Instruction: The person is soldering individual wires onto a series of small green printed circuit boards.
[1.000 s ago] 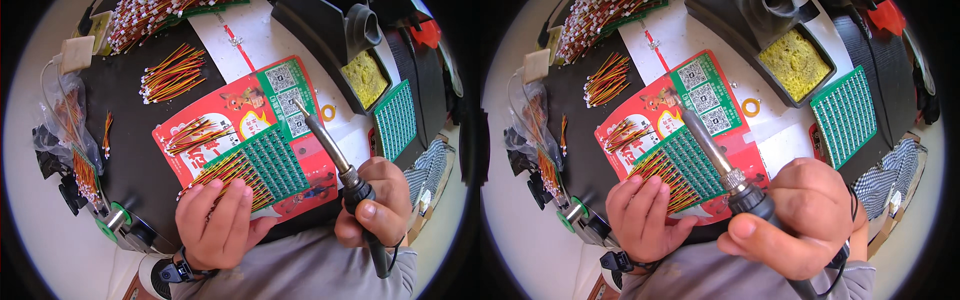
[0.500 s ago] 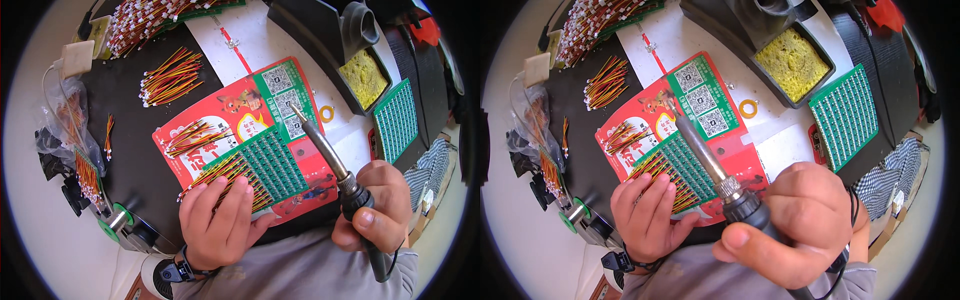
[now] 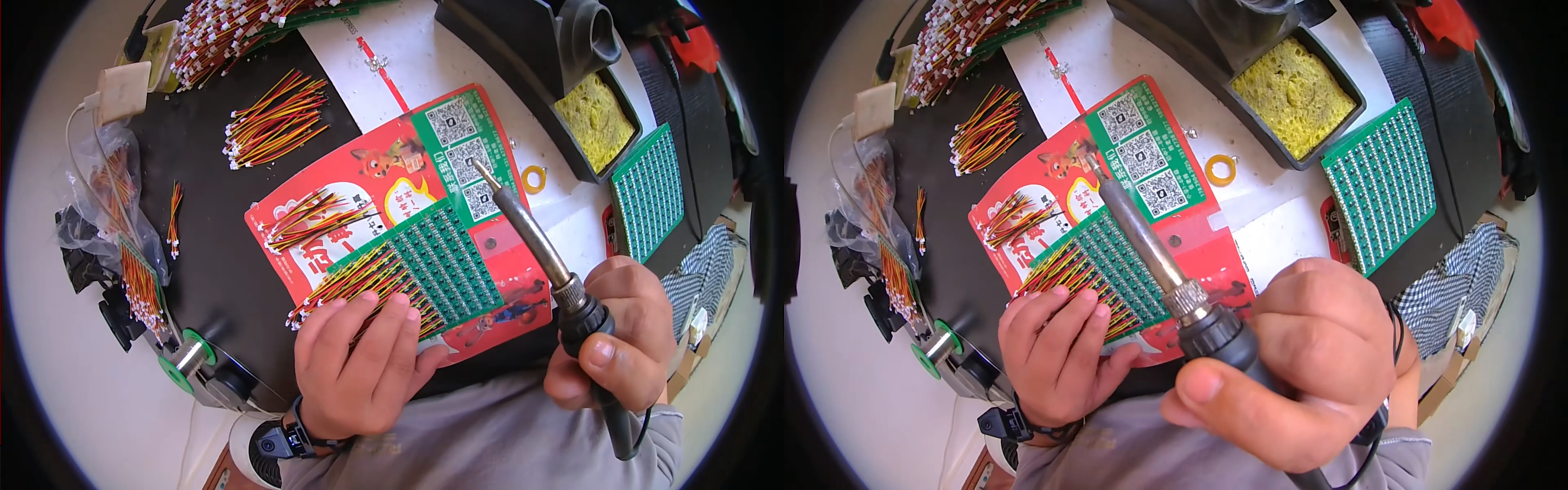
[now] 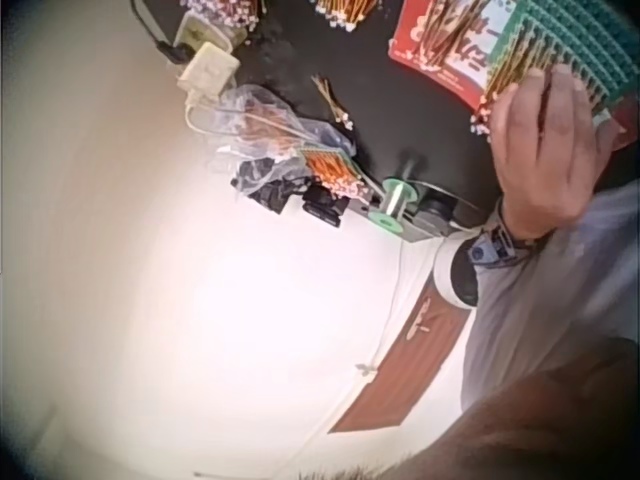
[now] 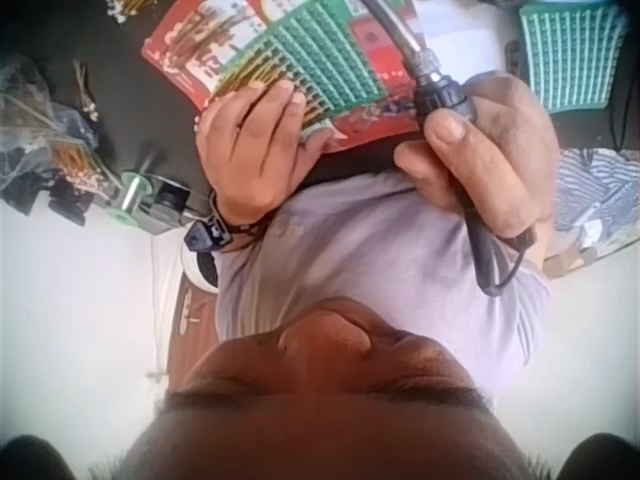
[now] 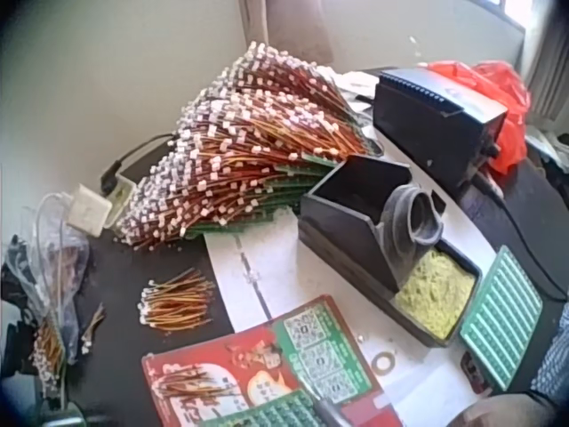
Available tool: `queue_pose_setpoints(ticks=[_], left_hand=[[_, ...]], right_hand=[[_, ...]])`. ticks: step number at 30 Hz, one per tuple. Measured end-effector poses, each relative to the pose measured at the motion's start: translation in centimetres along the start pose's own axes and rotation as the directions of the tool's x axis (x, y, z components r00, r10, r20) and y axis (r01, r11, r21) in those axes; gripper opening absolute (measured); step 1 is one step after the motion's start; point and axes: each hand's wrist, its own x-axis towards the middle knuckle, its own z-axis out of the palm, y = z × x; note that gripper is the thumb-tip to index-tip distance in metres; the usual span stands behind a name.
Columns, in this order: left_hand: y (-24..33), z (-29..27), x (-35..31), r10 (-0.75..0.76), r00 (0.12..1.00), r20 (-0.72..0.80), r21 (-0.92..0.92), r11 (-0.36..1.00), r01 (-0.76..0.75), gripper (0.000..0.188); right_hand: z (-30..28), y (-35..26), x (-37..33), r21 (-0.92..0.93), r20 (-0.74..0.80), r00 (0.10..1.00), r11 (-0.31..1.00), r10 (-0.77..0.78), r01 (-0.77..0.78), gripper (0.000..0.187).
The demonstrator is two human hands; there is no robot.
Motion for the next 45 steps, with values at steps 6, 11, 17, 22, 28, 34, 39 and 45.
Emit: queue_pose_setpoints(ticks=[6,11,17,22,28,34,39,45], left_hand=[[0.2,0.0,0.1,0.005,1.0,-0.006,-0.008,1.0,-0.005,0.038],[0.4,-0.4,0.1,0.023,1.0,-0.012,-0.004,1.0,-0.023,0.037],[0.1,0.1,0.1,0.024,1.0,-0.014,-0.049,0.998,-0.025,0.036],[0.5,-0.9,0.3,0.082,0.996,-0.021,-0.035,0.996,-0.083,0.033],[-0.2,0.2,0.2,0.13,0.991,-0.02,-0.086,0.988,-0.131,0.033],[-0.1,-0.4,0.2,0.163,0.986,-0.02,-0.118,0.979,-0.164,0.032],[0.1,-0.3,0.0,0.148,0.989,-0.013,-0.13,0.98,-0.149,0.032],[-0.1,-0.7,-0.1,0.138,0.99,-0.004,-0.163,0.977,-0.137,0.034]], right_hand=[[-0.2,0.0,0.0,-0.008,0.012,1.0,1.0,-0.01,0.01,0.042],[-0.3,0.1,-0.1,0.01,0.021,1.0,1.0,-0.003,0.003,0.042],[-0.3,-0.1,0.0,0.024,0.039,0.999,1.0,0.019,-0.02,0.042],[-0.4,-0.2,0.1,0.022,0.03,0.999,1.0,0.014,-0.015,0.043],[-0.7,-0.7,0.2,0.043,0.101,0.988,0.992,0.113,-0.118,0.043],[-1.0,-0.8,0.2,0.043,0.106,0.988,0.992,0.114,-0.119,0.043],[-1.1,-0.9,0.3,0.038,0.129,0.986,0.993,0.104,-0.11,0.043],[-0.8,-0.6,0.1,0.043,0.09,0.993,0.996,0.078,-0.082,0.043]])
